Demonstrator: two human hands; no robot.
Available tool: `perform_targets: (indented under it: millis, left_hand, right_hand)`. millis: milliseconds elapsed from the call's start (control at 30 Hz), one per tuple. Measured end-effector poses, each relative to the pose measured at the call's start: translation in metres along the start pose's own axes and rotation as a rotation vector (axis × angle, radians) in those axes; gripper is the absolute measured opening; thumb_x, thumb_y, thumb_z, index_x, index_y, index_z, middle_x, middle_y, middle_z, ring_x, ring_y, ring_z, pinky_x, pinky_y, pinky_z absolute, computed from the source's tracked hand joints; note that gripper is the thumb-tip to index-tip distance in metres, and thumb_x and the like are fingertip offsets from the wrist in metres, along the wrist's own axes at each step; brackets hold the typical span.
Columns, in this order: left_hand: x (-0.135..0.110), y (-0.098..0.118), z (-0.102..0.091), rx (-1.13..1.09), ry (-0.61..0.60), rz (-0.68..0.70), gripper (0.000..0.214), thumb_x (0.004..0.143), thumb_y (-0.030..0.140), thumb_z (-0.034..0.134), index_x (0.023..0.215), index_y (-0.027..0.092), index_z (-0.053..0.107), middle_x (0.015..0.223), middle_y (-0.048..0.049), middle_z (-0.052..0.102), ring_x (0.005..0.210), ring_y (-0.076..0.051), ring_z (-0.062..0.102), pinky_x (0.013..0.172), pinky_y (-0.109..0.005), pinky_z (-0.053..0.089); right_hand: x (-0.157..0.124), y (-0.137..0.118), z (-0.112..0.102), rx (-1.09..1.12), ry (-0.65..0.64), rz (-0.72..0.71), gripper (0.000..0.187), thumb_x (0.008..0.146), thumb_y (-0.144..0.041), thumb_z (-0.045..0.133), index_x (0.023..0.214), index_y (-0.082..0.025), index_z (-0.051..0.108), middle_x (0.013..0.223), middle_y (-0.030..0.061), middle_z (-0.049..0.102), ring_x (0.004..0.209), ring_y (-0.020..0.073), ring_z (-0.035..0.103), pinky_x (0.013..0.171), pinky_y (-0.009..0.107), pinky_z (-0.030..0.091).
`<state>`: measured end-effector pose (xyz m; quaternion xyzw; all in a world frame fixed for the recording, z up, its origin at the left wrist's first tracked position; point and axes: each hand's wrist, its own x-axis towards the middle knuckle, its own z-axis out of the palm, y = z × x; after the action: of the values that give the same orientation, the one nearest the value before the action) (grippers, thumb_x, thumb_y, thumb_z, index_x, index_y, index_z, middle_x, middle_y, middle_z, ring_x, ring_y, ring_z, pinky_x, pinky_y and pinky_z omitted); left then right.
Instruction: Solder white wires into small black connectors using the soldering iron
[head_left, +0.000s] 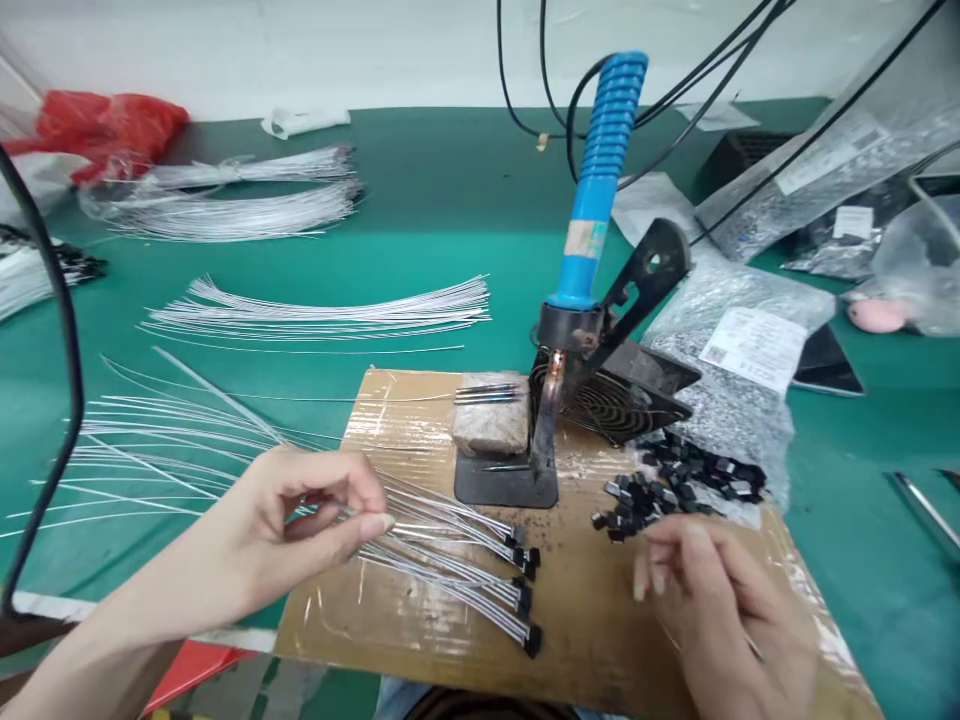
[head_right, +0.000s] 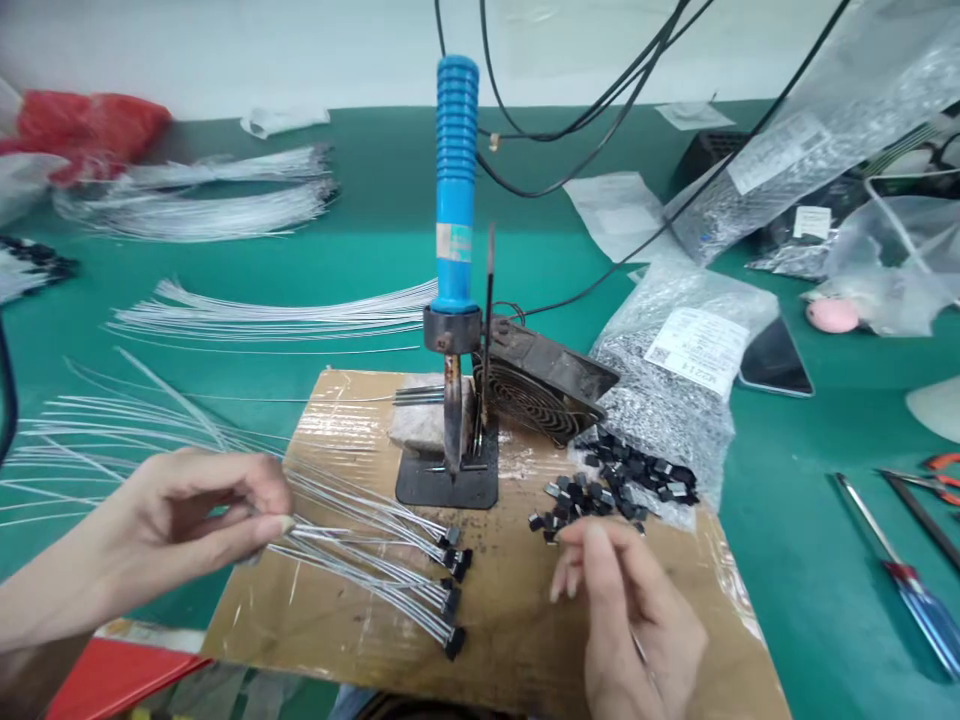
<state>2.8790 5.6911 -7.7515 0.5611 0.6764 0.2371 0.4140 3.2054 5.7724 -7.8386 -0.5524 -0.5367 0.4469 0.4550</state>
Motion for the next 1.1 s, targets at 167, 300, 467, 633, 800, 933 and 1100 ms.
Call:
perform_targets:
  millis: [167, 300, 467, 633, 800, 933, 1100]
  left_hand:
    - [0.011, -0.003, 0.019, -0.125, -0.077, -0.025, 0.030, 0.101, 0.038, 0.060, 0.078, 0.020, 0.065, 0.066, 0.0022, 0.054, 0.060, -0.012, 0.041, 0.055, -0.025, 0.033]
    - [0.014, 0.000, 0.026, -0.156, -0.087, 0.009, 0.031, 0.102, 0.037, 0.059, 0.076, 0.020, 0.063, 0.066, 0.0026, 0.054, 0.061, -0.011, 0.043, 0.056, -0.023, 0.035]
    - [0.011, 0.001, 0.030, -0.154, -0.093, -0.008, 0.028, 0.100, 0.036, 0.062, 0.078, 0.020, 0.065, 0.068, 0.0024, 0.057, 0.063, -0.011, 0.047, 0.058, -0.022, 0.038]
    - [0.013, 0.001, 0.034, -0.170, -0.096, 0.002, 0.029, 0.100, 0.036, 0.062, 0.076, 0.021, 0.065, 0.068, 0.0026, 0.058, 0.063, -0.011, 0.048, 0.057, -0.021, 0.038]
    - [0.011, 0.002, 0.035, -0.179, -0.145, -0.025, 0.030, 0.102, 0.038, 0.058, 0.079, 0.021, 0.065, 0.070, 0.0018, 0.059, 0.065, -0.012, 0.050, 0.060, -0.021, 0.041]
    - [0.008, 0.008, 0.037, -0.082, -0.173, -0.060, 0.029, 0.102, 0.040, 0.055, 0.082, 0.021, 0.066, 0.072, 0.0006, 0.061, 0.068, -0.014, 0.053, 0.062, -0.022, 0.043]
    - [0.005, 0.020, 0.057, 0.046, -0.058, -0.020, 0.022, 0.096, 0.038, 0.064, 0.109, 0.025, 0.075, 0.084, -0.0027, 0.072, 0.077, -0.018, 0.065, 0.067, -0.023, 0.050]
  right_hand:
    - [-0.021, -0.023, 0.021, 0.063, -0.226, 0.166, 0.035, 0.099, -0.051, 0.064, 0.080, -0.021, 0.068, 0.063, -0.0030, 0.056, 0.055, 0.0097, 0.053, 0.056, 0.023, 0.040]
    - [-0.027, -0.032, 0.040, 0.156, -0.461, 0.234, 0.037, 0.096, -0.051, 0.065, 0.079, -0.019, 0.068, 0.069, -0.0016, 0.057, 0.053, 0.0086, 0.049, 0.053, 0.025, 0.035]
    - [-0.026, -0.039, 0.057, 0.253, -0.595, 0.293, 0.022, 0.085, -0.038, 0.075, 0.079, -0.017, 0.070, 0.071, -0.0016, 0.058, 0.058, 0.0090, 0.049, 0.055, 0.023, 0.037]
    - [-0.025, -0.042, 0.064, 0.260, -0.604, 0.303, 0.015, 0.082, -0.030, 0.077, 0.076, -0.017, 0.072, 0.068, -0.0028, 0.059, 0.058, 0.0081, 0.048, 0.056, 0.022, 0.037]
    - [-0.026, -0.038, 0.064, 0.251, -0.581, 0.257, 0.020, 0.087, -0.031, 0.076, 0.073, -0.017, 0.070, 0.071, -0.0015, 0.061, 0.061, 0.0089, 0.049, 0.057, 0.022, 0.036]
    - [-0.025, -0.031, 0.061, 0.242, -0.599, 0.142, 0.022, 0.092, -0.029, 0.072, 0.073, -0.018, 0.068, 0.071, -0.0020, 0.058, 0.062, 0.0091, 0.048, 0.058, 0.022, 0.036]
    - [-0.023, -0.026, 0.061, 0.260, -0.607, 0.018, 0.022, 0.095, -0.028, 0.071, 0.076, -0.018, 0.068, 0.072, -0.0018, 0.057, 0.063, 0.0091, 0.050, 0.057, 0.020, 0.038]
